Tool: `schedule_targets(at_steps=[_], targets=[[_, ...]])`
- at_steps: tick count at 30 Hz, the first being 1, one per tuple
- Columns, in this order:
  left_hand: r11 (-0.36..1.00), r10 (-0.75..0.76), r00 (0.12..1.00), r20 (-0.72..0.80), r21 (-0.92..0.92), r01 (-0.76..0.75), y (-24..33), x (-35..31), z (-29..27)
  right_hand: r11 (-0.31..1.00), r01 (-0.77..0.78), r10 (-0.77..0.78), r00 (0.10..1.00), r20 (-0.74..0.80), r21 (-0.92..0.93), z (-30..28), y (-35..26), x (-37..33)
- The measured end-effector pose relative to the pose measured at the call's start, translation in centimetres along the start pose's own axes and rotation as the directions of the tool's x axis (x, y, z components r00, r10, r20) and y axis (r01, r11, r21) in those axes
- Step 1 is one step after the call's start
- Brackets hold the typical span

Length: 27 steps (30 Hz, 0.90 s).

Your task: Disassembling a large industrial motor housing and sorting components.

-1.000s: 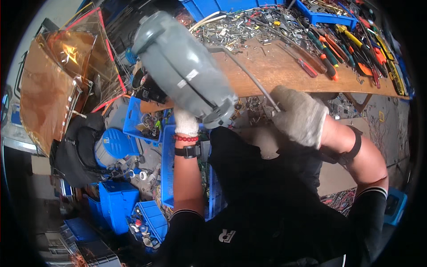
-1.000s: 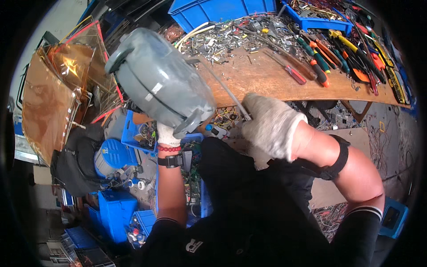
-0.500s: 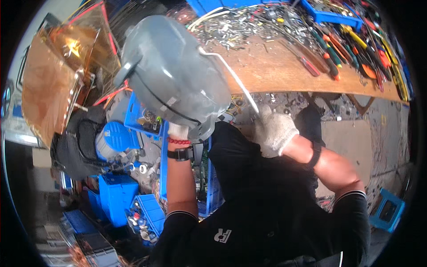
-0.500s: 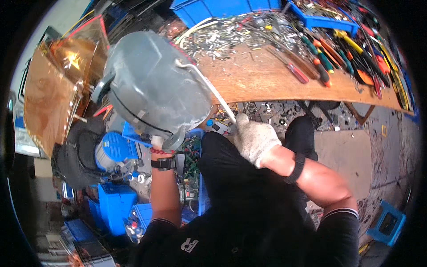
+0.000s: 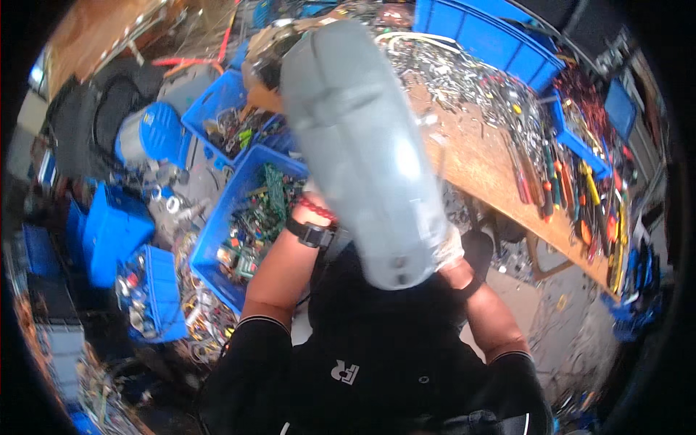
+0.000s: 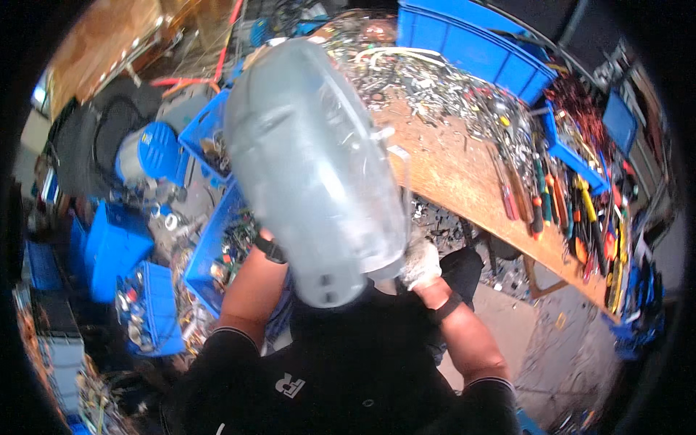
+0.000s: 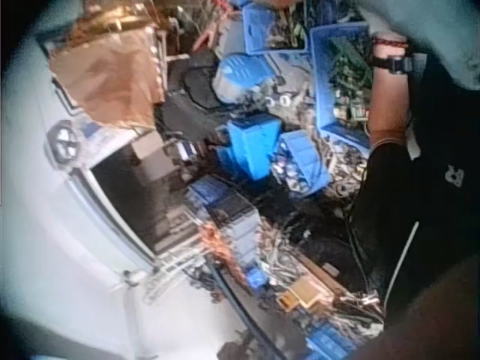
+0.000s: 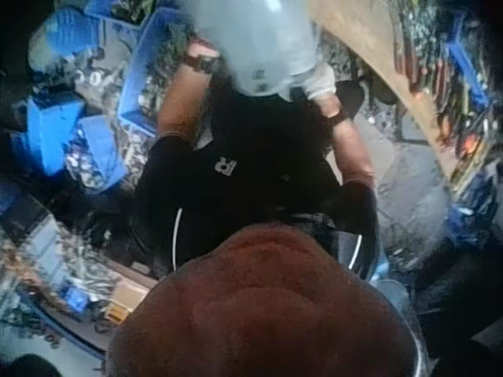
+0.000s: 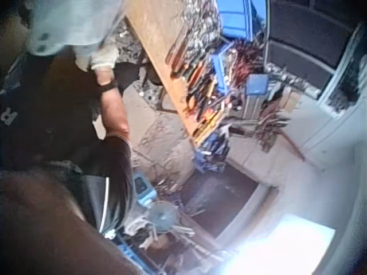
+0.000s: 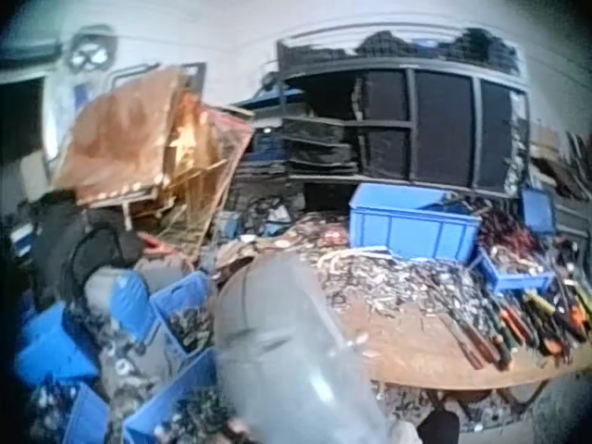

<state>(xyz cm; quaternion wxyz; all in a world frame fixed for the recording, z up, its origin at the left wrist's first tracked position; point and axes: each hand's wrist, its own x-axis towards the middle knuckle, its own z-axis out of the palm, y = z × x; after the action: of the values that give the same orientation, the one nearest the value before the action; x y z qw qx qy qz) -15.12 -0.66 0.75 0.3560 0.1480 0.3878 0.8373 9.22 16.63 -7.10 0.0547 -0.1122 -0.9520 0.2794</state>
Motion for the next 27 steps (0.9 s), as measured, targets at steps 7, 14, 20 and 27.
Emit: schedule_targets(at_steps=[7, 14, 20, 27], targets=[[0.818, 0.286, 0.929, -0.235, 0.565, -0.109, 0.7, -0.2, 3.7, 0.954, 0.232, -0.243, 0.969, -0.037, -0.190, -2.8, -0.3, 3.7], [0.686, 0.341, 0.906, -0.250, 0.725, -0.058, 2.2, 2.0, 10.8, 0.986, 0.157, -0.164, 0.940, -0.298, -0.050, -5.1, 1.5, 0.8], [0.622, 0.133, 0.990, -0.054, 0.782, -0.041, 4.0, 2.6, 14.1, 0.975, -0.098, 0.136, 0.972, -0.190, 0.197, -12.2, -2.5, 3.3], [0.908, -0.026, 0.995, 0.101, 0.418, -0.019, 0.6, 6.5, 13.1, 0.856, -0.139, 0.296, 0.922, -0.250, 0.499, -10.7, -1.0, 3.6]])
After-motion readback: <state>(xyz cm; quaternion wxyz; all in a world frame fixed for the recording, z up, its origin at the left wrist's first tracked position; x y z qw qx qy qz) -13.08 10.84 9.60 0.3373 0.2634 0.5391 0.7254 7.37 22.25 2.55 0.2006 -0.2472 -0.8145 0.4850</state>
